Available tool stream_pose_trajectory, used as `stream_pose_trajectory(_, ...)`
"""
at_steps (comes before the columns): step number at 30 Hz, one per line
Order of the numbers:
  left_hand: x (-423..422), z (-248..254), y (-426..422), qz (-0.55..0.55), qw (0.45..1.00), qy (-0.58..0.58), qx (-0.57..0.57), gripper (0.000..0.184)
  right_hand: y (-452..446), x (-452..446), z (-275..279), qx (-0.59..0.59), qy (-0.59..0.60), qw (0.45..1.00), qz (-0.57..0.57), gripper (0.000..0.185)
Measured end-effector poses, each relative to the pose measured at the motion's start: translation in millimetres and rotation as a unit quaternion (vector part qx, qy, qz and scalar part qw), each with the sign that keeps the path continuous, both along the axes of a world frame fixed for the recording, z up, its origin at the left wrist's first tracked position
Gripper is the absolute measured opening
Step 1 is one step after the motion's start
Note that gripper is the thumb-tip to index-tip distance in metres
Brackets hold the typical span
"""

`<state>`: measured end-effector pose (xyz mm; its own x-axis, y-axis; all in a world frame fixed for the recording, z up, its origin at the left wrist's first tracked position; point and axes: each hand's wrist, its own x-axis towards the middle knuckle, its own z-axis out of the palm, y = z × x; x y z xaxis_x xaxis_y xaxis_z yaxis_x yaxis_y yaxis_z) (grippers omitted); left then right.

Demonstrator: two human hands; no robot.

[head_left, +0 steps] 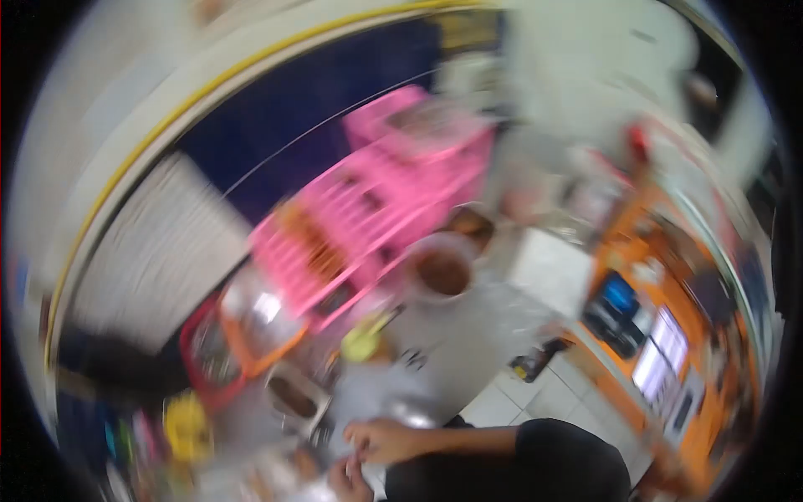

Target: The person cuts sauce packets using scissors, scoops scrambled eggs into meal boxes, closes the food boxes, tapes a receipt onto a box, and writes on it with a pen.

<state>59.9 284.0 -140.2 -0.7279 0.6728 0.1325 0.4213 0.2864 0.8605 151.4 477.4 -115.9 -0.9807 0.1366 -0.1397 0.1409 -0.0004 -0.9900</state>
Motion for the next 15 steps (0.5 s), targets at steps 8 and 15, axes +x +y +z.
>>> stream_pose_trajectory(8,-25.8,46.7,-66.4,0.139,0.989,-0.046,0.037,0.007,-76.2,-51.8,-2.8,0.074,0.057,0.995,-0.045,0.030)
stream_pose_trajectory(15,-109.4,32.1,-184.6,0.211,0.973,-0.044,0.085,0.006,-188.8,-135.3,-3.1,0.022,-0.002,0.998,-0.052,0.047)
